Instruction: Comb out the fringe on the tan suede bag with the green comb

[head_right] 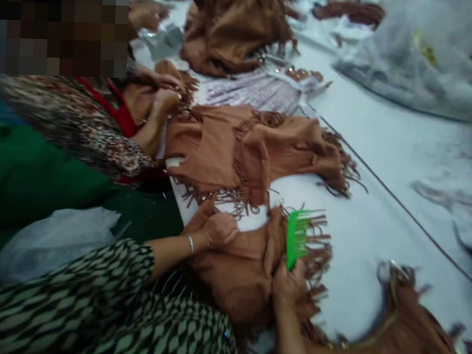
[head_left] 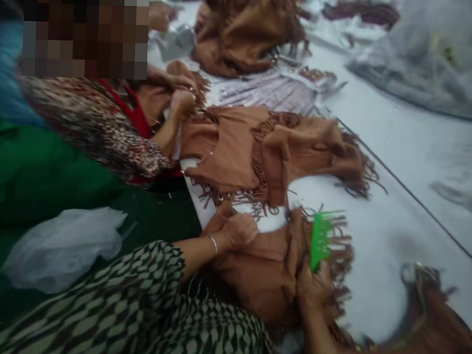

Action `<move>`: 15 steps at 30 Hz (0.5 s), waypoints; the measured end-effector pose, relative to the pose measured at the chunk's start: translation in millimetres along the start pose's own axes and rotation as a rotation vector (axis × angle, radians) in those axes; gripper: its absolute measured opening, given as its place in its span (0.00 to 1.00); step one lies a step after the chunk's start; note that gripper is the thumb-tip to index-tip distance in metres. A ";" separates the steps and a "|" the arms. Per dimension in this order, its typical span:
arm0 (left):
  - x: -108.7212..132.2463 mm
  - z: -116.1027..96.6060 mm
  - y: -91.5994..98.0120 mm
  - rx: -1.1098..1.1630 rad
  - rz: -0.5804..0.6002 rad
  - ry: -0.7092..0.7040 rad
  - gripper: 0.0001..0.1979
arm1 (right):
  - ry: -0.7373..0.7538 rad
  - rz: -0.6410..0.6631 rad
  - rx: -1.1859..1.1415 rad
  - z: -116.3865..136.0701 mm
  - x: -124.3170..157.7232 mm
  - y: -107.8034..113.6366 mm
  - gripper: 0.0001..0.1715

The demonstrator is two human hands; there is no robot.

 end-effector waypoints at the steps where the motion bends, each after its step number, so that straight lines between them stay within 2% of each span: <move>1: 0.9 -2.2 -8.1 -0.023 0.008 -0.033 0.16 | -0.049 -0.033 0.005 -14.6 6.6 8.8 0.14; 3: 1.3 -2.3 -11.0 -0.107 -0.011 -0.082 0.17 | -0.107 -0.072 -0.046 -25.6 9.4 17.1 0.15; 6: 1.6 -2.1 -1.4 -0.169 -0.026 -0.143 0.19 | -0.161 -0.079 -0.185 -18.6 5.1 23.3 0.21; 8: 2.0 -3.1 3.8 -0.160 -0.018 -0.165 0.21 | -0.260 -0.135 -0.332 -14.4 10.8 36.2 0.25; 10: 2.4 -4.6 5.8 -0.125 0.005 -0.177 0.23 | -0.381 -0.217 -0.488 -13.6 28.5 57.3 0.25; 12: 1.9 -6.1 6.2 -0.087 0.041 -0.181 0.25 | -0.471 -0.251 -0.534 -13.1 55.9 81.3 0.23; 15: -2.2 -8.7 8.1 -0.054 0.099 -0.167 0.27 | -0.566 -0.183 -0.347 -15.0 107.0 109.1 0.21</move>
Point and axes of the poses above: each hand's wrist, its own x-axis away from the middle knuckle, its own y-axis out of the back of the hand, z = x × y, the point moved 5 cm from there along -x, towards the middle knuckle, and after that the axes turned 6 degrees about -z, right-handed, at the moved point
